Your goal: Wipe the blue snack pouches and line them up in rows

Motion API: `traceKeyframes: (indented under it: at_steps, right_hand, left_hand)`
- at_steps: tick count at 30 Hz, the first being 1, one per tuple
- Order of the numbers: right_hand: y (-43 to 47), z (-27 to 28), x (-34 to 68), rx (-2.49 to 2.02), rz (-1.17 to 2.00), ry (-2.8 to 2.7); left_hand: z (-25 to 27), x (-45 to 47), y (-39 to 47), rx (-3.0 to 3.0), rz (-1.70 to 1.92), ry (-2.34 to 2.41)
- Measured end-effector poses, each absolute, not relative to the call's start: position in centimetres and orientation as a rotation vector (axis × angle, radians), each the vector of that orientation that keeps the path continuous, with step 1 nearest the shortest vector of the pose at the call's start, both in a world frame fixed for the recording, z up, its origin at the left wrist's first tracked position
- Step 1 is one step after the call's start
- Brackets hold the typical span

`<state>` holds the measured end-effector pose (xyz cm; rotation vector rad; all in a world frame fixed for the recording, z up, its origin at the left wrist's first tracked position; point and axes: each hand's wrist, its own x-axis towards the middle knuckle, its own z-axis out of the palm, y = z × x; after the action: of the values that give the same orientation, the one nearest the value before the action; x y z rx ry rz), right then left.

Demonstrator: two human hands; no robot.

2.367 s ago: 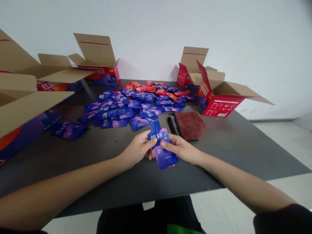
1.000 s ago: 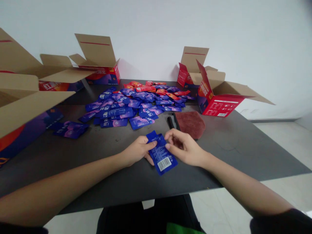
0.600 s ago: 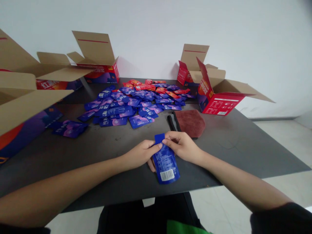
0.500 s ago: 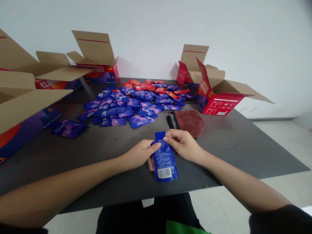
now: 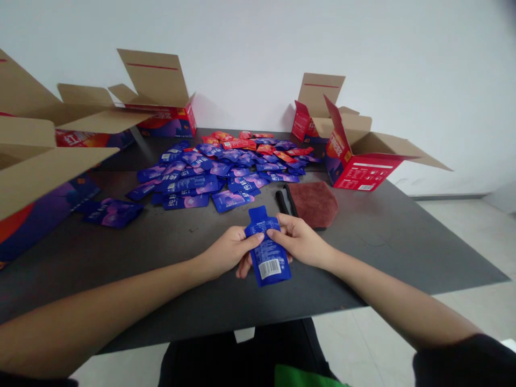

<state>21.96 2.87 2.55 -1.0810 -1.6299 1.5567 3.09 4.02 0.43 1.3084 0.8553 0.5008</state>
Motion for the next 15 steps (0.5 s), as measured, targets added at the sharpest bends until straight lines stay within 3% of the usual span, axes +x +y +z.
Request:
traceKeyframes:
  at_steps: [5, 15]
  right_hand:
    - [2.96, 2.40, 22.01, -0.929, 1.792, -1.625]
    - [3.04, 2.00, 22.17, -0.932, 1.837, -1.578]
  left_hand:
    - [0.32, 3.24, 3.38, 1.319, 0.596, 0.951]
    - [0.37, 3.36, 3.16, 1.342, 0.574, 0.937]
